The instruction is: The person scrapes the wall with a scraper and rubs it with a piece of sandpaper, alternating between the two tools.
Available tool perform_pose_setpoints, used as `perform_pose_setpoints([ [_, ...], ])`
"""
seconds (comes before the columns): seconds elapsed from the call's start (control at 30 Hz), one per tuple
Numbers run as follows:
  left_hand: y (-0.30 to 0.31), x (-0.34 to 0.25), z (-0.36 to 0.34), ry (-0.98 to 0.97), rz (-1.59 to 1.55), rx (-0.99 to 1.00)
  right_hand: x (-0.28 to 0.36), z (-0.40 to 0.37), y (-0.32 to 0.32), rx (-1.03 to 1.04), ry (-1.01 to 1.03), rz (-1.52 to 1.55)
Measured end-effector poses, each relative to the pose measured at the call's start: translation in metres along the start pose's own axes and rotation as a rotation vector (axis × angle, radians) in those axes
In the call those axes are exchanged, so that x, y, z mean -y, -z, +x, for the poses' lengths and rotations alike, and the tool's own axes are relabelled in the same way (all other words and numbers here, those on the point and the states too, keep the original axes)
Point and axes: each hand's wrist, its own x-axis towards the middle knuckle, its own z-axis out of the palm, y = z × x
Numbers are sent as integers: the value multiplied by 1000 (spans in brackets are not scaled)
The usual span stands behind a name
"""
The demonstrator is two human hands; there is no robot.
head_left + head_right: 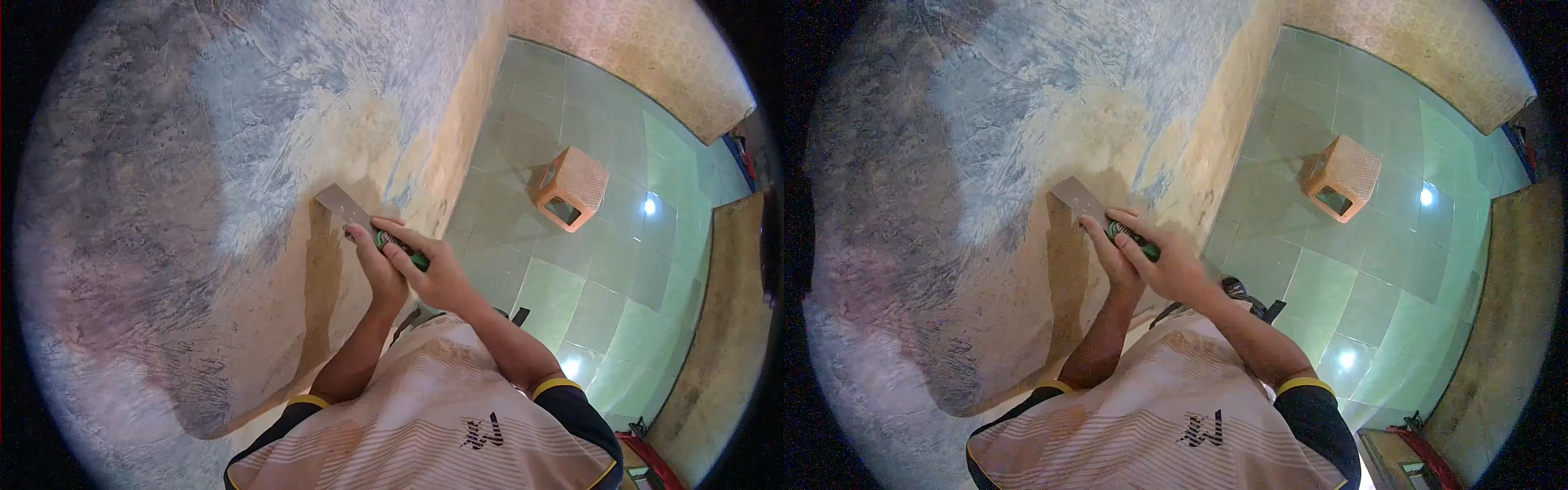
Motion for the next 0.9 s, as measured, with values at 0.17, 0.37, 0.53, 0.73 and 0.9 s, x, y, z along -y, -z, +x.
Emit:
perform_pose_setpoints([
  [0.17, 23, -7, -20, -58, 164, 1, 1, -9, -20, -26, 0, -5],
  [0.37, -15, -21, -13, -334, 314, -239, -11, 10, -32, -11, 59, 3],
  [0.53, -33, -44, 31, -133, 302, 6, 23, 51, -13, -148, 40, 116],
  [0.73, -33, -22, -1, -156, 301, 76, -2, 18, 1, -79, 22, -9],
  [0.9, -41, -9, 7, -193, 346, -42, -12, 24, 9, -79, -16, 87],
])
